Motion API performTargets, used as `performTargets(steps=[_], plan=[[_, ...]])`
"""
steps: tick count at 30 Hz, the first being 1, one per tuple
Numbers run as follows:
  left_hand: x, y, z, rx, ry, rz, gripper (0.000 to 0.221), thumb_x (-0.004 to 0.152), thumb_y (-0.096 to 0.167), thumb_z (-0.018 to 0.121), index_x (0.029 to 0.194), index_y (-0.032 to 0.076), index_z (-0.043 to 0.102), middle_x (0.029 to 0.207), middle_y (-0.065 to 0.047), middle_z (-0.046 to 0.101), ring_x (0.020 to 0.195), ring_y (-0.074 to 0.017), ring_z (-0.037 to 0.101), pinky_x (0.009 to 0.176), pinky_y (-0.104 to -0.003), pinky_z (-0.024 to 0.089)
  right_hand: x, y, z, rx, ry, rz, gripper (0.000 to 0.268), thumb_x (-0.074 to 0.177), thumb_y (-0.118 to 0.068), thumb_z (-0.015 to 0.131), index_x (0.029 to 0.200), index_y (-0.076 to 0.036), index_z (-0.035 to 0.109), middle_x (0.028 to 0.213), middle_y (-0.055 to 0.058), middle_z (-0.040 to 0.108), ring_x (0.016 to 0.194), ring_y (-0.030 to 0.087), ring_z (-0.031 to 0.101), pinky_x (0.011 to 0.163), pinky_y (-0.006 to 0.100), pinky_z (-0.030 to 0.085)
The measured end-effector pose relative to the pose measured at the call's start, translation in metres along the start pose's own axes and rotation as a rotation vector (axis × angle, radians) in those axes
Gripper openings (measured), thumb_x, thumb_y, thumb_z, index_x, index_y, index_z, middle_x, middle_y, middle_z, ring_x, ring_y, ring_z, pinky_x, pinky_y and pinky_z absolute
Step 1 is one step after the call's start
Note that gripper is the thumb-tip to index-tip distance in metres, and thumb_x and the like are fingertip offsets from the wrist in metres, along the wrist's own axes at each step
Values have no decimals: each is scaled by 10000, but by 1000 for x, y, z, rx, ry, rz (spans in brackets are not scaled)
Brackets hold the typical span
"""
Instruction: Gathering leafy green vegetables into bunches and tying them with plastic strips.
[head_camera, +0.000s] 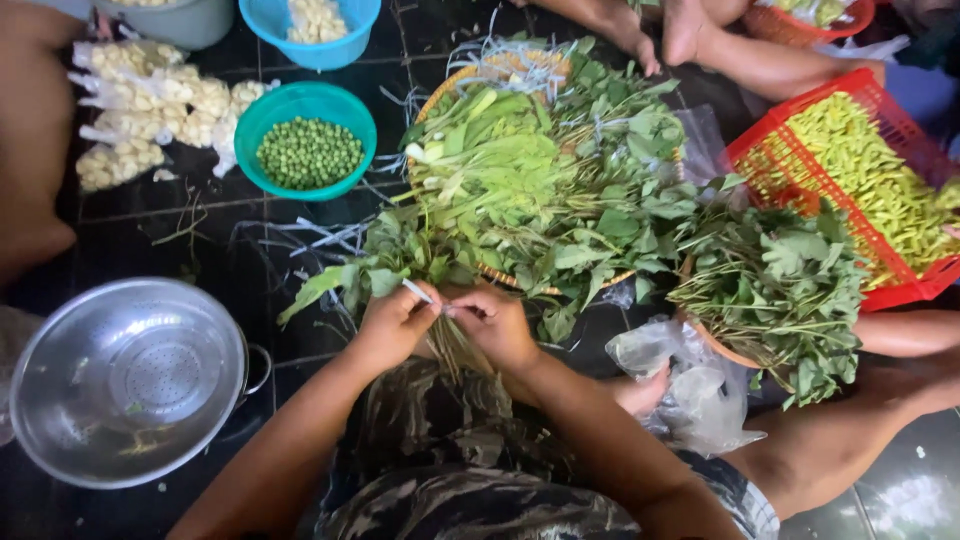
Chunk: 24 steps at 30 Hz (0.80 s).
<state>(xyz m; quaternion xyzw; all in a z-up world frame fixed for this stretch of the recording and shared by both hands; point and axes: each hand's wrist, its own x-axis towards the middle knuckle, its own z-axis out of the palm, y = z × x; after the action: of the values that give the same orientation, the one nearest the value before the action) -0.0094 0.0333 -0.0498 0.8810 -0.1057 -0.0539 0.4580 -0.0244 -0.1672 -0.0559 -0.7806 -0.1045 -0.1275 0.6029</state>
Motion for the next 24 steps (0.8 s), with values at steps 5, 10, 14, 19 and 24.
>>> performTargets(steps=[5,10,14,19,24], plan=[[-2,-2,1,-186,9,195,52,979,203,684,983,153,698,935,-160,768,954,-416,722,869,-506,563,17,36,-37,-623,-193,-648,147,871,-210,725,1015,-182,725,988,73,706,844,294,665,757,448,563],[-6,0,2,-610,-37,215,87,1012,67,609,961,117,658,1060,-63,780,1041,-196,691,966,-383,522,26,-2,-42,-791,-106,-710,60,903,-280,702,855,-249,684,924,-46,647,863,227,592,735,378,468],[-8,-3,-3,-592,-55,233,90,986,60,660,927,107,707,862,-38,791,854,-136,717,862,-288,536,15,-3,-32,-716,-65,-679,156,933,-229,695,780,-217,673,876,-59,691,897,207,599,787,354,420],[-10,-22,12,-541,28,77,51,976,106,704,969,143,737,780,14,737,782,-102,642,802,-275,529,8,-7,-30,-751,-99,-668,104,890,-298,683,786,-301,681,882,-122,700,935,181,612,819,371,424],[0,-2,-11,-159,-43,-28,133,933,210,738,1025,114,725,877,-127,778,897,-312,746,790,-424,570,14,-39,-42,-680,-201,-536,63,864,-209,699,805,-228,691,961,-109,733,954,206,628,807,376,437]])
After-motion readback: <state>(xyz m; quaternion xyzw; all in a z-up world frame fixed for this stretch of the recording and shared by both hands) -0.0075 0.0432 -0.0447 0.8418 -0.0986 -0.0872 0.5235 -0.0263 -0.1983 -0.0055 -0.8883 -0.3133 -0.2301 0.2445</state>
